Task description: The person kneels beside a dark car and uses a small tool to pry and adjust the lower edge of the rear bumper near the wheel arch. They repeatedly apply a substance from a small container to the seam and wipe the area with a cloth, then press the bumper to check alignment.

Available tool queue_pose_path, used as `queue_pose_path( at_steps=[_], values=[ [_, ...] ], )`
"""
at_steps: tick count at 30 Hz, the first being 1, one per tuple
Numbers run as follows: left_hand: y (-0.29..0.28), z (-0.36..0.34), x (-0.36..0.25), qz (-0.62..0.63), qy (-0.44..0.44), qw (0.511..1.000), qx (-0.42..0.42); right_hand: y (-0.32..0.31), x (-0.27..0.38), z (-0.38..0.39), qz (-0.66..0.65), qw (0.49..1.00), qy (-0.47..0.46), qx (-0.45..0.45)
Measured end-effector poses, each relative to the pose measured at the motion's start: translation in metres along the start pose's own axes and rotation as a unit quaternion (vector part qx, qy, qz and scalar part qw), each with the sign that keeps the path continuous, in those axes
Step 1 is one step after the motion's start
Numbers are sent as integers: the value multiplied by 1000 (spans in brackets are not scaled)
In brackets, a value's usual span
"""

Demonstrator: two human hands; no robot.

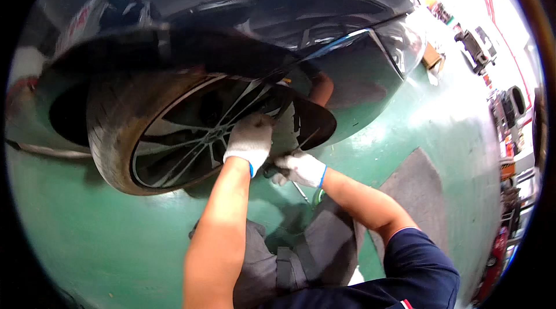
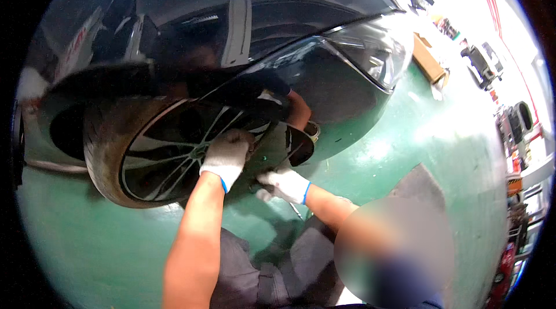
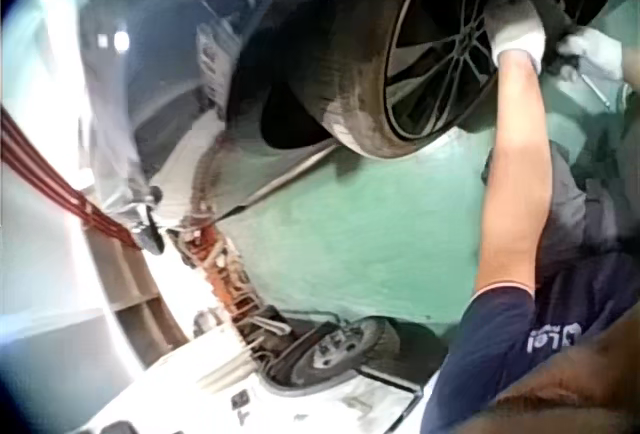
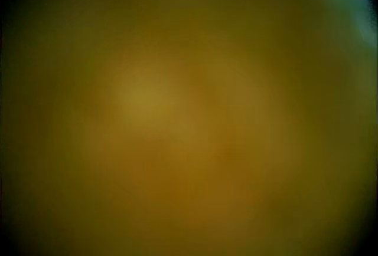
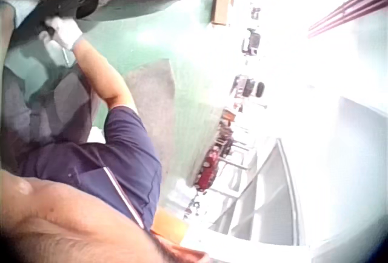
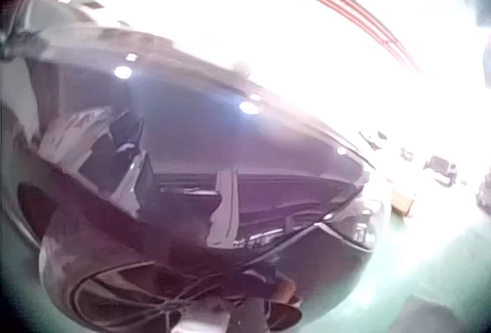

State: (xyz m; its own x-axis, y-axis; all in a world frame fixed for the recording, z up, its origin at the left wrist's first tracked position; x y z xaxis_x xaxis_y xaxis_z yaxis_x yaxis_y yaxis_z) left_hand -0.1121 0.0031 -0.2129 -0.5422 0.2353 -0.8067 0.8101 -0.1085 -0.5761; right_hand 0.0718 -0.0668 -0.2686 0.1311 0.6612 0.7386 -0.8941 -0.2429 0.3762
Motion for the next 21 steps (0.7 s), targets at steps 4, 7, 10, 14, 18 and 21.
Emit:
queue_pose_path(
  at_steps=[4, 7, 10, 14, 18, 21],
  values=[
    [-10, 0, 10, 52, -98, 993, 37, 7, -6, -20, -122, 992, -31, 14],
    [1, -2, 51, 175, -97, 980, 13, 24, -4, -29, -194, 977, -79, 48],
    [20, 2, 49, 204, -101, 973, 23, 14, -11, -26, -217, 971, -100, 14],
    [-18, 8, -3, 195, -155, 967, 59, 21, -8, -36, 169, 956, -223, -85],
    [-15, 7, -1, 128, -157, 978, 46, 22, 4, -30, -188, 971, -137, -63],
    [-9, -4, 10, 122, -163, 975, 90, 17, 3, -29, -189, 970, -136, -70]
  ],
)
Point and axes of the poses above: each hand's wrist, its own z-axis away from the middle knuckle, its own y-axis out of the palm, x = y × z, the point moved 2 cm from there along -z, towards the middle knuckle, and after that the axes turned 4 degrees about y, right-handed, at the moved point
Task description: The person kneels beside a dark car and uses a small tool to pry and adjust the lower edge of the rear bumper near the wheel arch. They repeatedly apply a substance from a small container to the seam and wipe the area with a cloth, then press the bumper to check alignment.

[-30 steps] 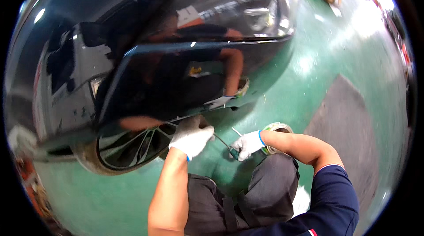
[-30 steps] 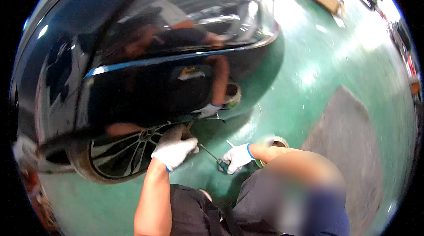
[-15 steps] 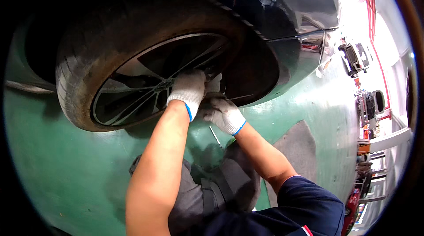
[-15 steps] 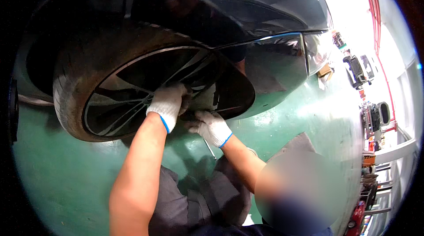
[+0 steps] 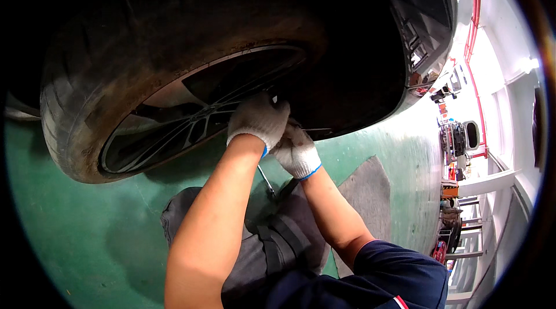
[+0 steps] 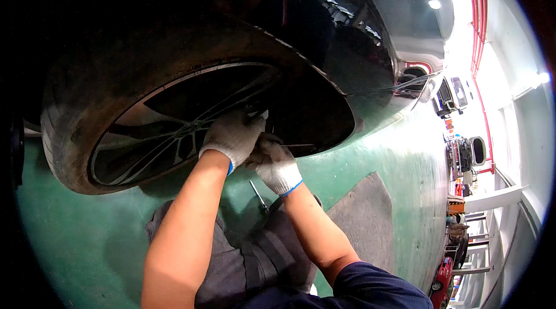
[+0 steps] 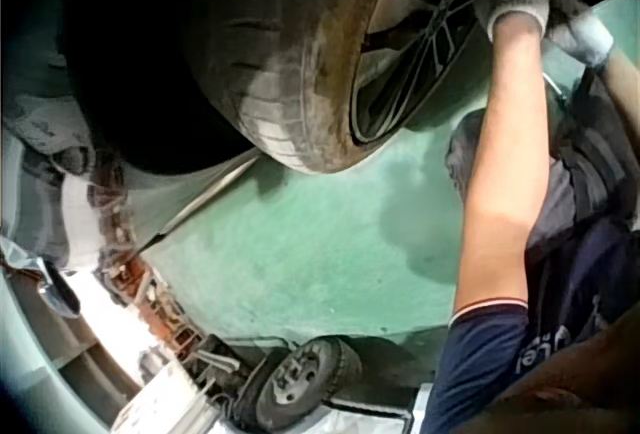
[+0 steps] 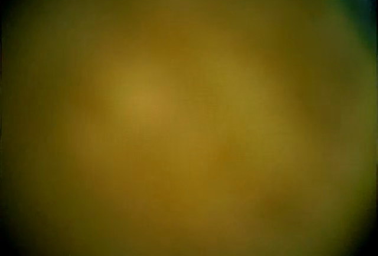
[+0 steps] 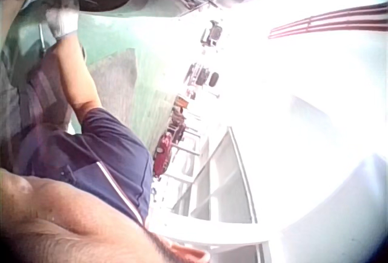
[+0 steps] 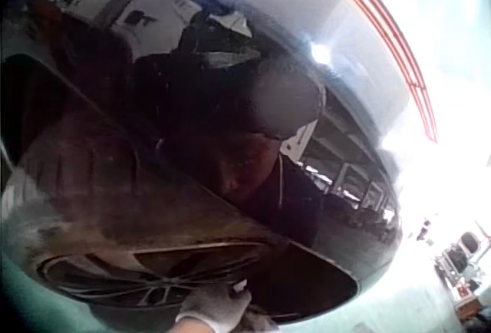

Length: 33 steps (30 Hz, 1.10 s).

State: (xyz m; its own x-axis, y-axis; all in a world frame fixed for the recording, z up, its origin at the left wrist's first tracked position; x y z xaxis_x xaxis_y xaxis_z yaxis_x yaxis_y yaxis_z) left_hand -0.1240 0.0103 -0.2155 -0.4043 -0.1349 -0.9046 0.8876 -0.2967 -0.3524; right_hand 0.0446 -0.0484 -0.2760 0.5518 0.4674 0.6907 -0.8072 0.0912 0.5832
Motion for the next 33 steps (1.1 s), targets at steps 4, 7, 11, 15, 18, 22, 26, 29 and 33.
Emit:
queue_pose_path(
  at_steps=[4, 7, 11, 15, 18, 22, 26, 29, 33],
  values=[
    [-4, 2, -5, -5, -14, 1000, -8, 8, 4, 1, 52, 998, -26, -32],
    [-6, 4, -1, -9, -19, 1000, -23, 5, 2, -6, 42, 998, -16, -34],
    [-8, 8, -8, -59, -19, 998, -16, 12, 5, -3, 226, 961, -154, -25],
    [-7, 2, -5, -19, -38, 999, 8, 2, 15, -3, 78, 991, -107, 21],
    [5, -4, 5, 21, -34, 999, 5, 1, 19, -3, 162, 977, -137, 11],
    [6, -12, 9, 74, 1, 997, 32, 22, 24, 1, 362, 909, -204, -21],
    [3, -14, 4, 89, -4, 994, 67, 36, 29, 3, 69, 979, -148, -122],
    [1, -11, 5, 92, -6, 994, 52, 28, 29, 0, 144, 968, -162, -124],
    [-3, -4, -8, 87, 66, 994, 14, 29, 36, 6, -6, 989, -104, -110]
  ],
)
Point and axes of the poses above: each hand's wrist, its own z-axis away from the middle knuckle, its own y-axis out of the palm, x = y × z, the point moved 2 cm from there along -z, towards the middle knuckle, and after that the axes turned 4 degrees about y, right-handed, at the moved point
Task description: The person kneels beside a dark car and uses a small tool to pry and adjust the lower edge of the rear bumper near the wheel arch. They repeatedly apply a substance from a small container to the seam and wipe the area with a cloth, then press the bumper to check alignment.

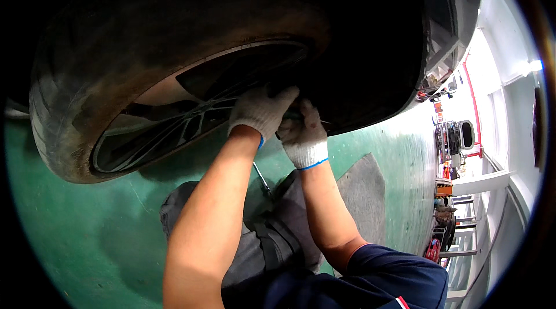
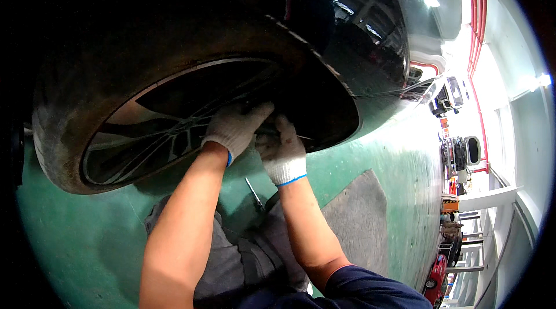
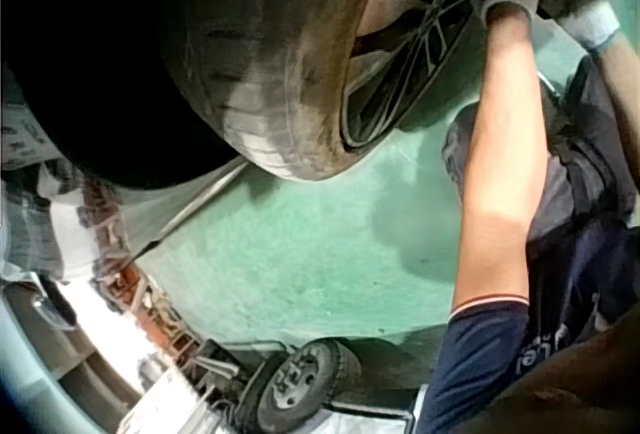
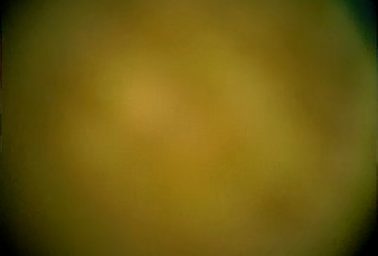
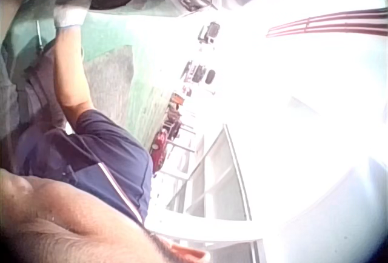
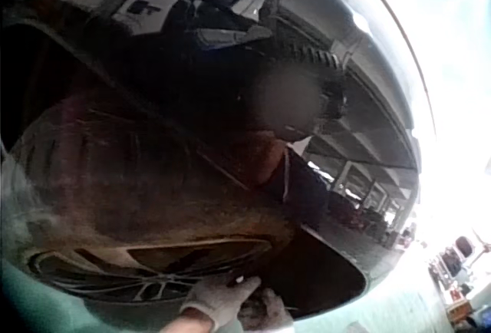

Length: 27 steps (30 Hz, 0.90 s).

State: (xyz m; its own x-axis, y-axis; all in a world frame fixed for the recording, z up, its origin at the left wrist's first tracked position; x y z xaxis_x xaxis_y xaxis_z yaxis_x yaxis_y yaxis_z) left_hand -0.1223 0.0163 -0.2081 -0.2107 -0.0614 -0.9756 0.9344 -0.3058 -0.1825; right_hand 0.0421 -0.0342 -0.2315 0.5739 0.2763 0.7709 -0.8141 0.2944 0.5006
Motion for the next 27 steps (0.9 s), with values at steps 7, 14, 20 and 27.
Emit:
queue_pose_path(
  at_steps=[7, 14, 20, 27],
  values=[
    [8, -9, 3, 74, -6, 997, 5, -1, -2, -12, -30, 995, -73, 67],
    [55, -46, 59, -34, -122, 990, 60, -8, 4, 9, 402, 895, -153, -117],
    [121, -37, 107, 146, -253, 937, 194, -47, 0, 14, 372, 895, -109, -222],
    [90, -37, 86, -56, -102, 993, -4, -31, 3, 17, 356, 914, -166, -99]
  ],
)
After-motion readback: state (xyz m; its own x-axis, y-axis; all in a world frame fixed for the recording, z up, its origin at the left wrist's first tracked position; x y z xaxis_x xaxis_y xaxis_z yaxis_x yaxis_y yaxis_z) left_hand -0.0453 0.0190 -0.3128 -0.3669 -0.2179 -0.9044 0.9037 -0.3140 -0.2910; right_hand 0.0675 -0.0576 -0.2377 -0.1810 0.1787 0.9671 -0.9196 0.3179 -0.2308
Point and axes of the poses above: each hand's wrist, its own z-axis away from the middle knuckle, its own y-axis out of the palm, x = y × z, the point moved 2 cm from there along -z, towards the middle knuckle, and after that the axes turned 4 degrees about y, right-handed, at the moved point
